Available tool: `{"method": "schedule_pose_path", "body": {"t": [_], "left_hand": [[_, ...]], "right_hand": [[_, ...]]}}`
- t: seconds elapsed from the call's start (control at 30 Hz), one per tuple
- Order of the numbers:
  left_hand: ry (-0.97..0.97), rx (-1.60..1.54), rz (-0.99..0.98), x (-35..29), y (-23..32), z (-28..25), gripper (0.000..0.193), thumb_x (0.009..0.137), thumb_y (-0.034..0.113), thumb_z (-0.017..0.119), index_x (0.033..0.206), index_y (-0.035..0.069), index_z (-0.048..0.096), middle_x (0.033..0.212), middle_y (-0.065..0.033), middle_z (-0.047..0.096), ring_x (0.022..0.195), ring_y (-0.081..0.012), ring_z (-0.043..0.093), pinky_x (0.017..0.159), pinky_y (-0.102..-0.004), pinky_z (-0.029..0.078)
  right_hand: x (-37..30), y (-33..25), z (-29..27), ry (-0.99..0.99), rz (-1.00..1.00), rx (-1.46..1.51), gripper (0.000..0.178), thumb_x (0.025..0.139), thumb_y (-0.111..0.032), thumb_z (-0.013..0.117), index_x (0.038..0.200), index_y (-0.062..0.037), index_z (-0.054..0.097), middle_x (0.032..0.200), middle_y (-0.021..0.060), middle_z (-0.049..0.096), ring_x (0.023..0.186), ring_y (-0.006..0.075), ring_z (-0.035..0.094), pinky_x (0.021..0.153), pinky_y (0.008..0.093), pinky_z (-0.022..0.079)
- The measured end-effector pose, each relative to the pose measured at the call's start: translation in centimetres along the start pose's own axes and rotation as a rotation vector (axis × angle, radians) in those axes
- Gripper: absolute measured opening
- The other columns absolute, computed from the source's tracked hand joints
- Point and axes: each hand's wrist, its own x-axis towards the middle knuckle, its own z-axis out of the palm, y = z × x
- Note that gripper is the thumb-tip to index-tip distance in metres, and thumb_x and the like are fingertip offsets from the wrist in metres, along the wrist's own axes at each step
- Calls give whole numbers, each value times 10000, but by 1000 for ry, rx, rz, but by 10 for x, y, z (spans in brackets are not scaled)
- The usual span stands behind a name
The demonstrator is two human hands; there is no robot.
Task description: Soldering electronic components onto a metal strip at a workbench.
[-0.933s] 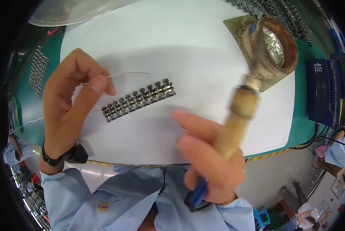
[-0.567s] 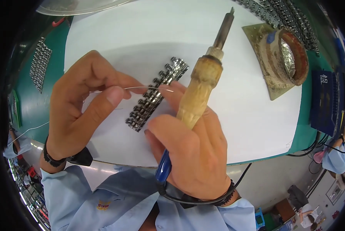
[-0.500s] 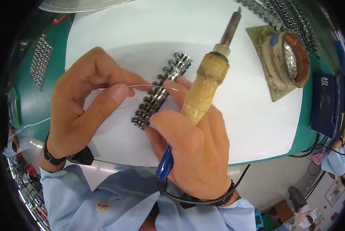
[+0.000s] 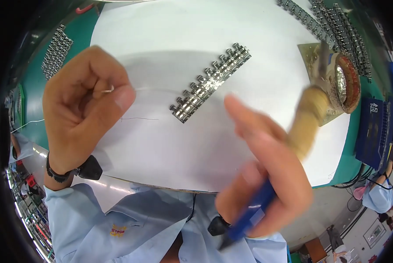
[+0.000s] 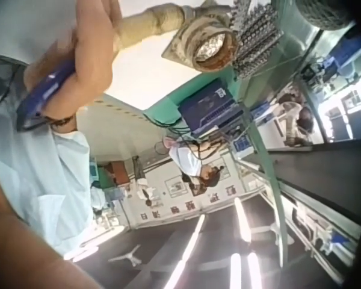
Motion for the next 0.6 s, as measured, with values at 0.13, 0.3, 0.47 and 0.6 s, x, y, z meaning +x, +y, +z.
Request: {"method": "schedule_pose_path", "body": {"t": [0.13,0.3,0.47,0.6], "left_hand": [[-13,161,-24,-12,-6,-5,105,857,-11,707,863,22,608,699,47,457,582,-21,288,566,-213,229],[-34,185,-10,-20,-11,-8,124,792,-38,686,802,36,586,700,23,491,609,-52,346,581,-230,273],[-51,144,192,-14,-28,-5,115,784,-45,626,808,49,563,781,-63,627,685,-130,499,646,-269,398],[-95,148,265,-12,-34,-4,125,797,-44,594,817,58,525,932,-174,723,765,-186,589,732,-303,478]], "right_hand": [[-20,-14,-15,32,-43,-87,431,1110,-338,400,1364,10,401,909,285,699,732,269,684,571,284,548],[-44,-24,-10,250,-92,39,409,1104,-309,419,1371,1,397,805,219,668,569,195,549,528,263,502],[-51,-36,-4,218,36,93,369,1079,-290,499,1319,-15,444,706,115,578,575,162,480,539,251,464],[-41,-34,-5,305,143,133,360,1041,-271,582,1253,-5,463,723,81,596,581,145,521,527,243,453]]}}
